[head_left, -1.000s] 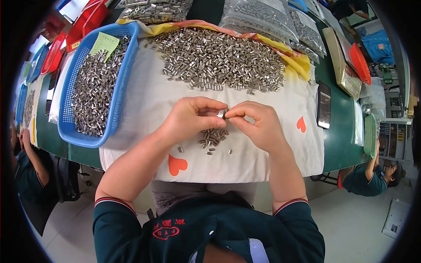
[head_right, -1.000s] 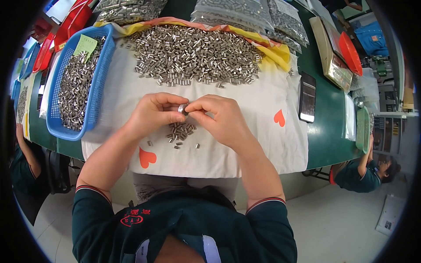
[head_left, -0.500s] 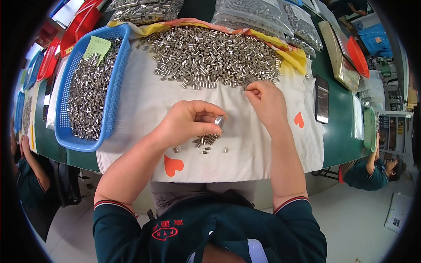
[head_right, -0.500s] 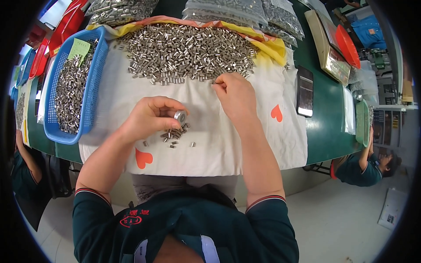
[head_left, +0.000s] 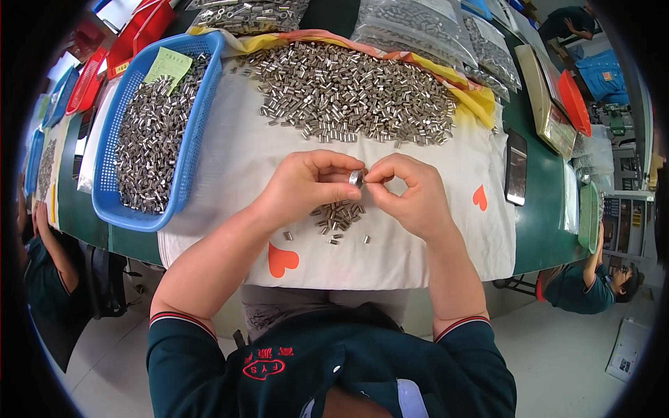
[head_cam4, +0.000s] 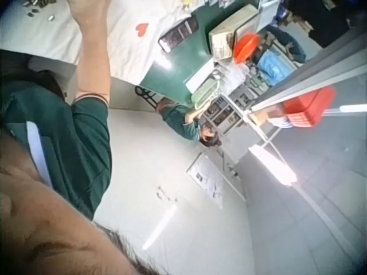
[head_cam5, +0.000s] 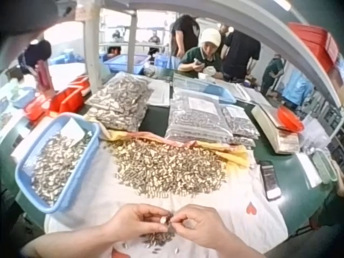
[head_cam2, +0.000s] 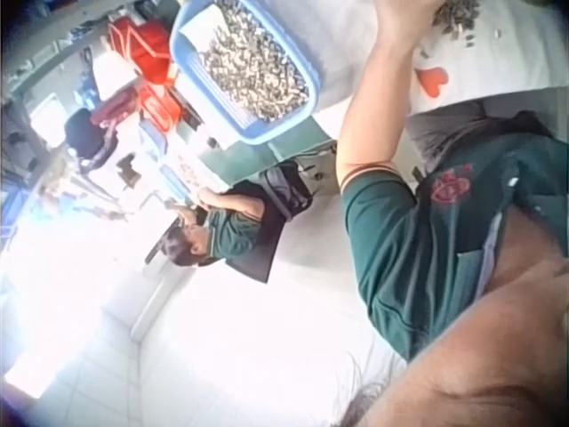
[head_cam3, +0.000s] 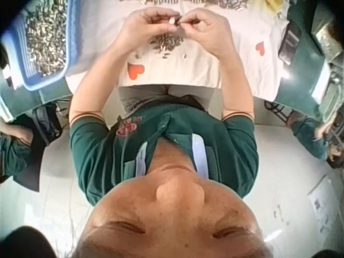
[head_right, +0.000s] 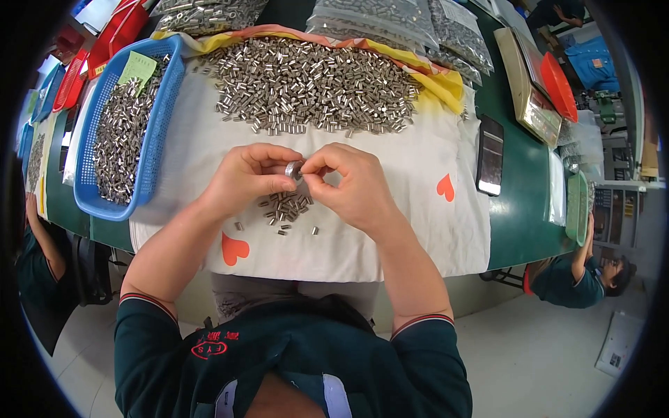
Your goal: Inspecting and sorting small metal components on a workbench in a factory setting.
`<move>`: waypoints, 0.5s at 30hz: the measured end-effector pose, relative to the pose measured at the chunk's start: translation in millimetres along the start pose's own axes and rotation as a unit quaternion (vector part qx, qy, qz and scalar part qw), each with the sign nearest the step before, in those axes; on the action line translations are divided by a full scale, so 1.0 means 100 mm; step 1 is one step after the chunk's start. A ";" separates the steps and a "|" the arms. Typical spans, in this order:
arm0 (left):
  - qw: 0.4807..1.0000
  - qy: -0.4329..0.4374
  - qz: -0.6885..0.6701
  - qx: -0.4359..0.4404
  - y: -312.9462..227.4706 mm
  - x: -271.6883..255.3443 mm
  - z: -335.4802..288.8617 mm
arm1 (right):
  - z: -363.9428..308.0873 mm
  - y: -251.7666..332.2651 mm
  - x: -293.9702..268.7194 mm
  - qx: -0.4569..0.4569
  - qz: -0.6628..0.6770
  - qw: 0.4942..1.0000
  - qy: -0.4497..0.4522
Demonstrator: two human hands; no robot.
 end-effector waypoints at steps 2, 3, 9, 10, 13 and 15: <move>1.000 0.004 -0.001 -0.006 0.01 0.01 0.00 | -0.01 0.04 0.00 -0.023 -0.019 1.000 -0.010; 1.000 -0.002 0.026 0.000 0.01 0.00 0.00 | -0.02 0.07 0.00 -0.045 -0.037 0.998 -0.020; 0.998 -0.018 0.065 0.004 0.02 -0.02 0.01 | -0.03 0.07 0.02 -0.041 -0.057 0.997 -0.020; 0.997 -0.020 0.068 0.004 0.03 -0.04 0.02 | -0.03 0.07 0.03 -0.041 -0.056 0.997 -0.020; 0.995 -0.043 0.091 -0.015 0.02 -0.05 0.00 | -0.05 0.10 0.06 -0.065 -0.088 0.993 -0.043; 0.990 -0.046 0.131 0.000 0.02 -0.04 0.00 | -0.08 0.20 0.09 -0.125 -0.213 0.966 -0.075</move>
Point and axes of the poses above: each hand's wrist, its own z-axis towards the middle knuckle, its own x-axis out of the palm, y = z × x, the point moved 9 cm from there along z, towards the middle knuckle
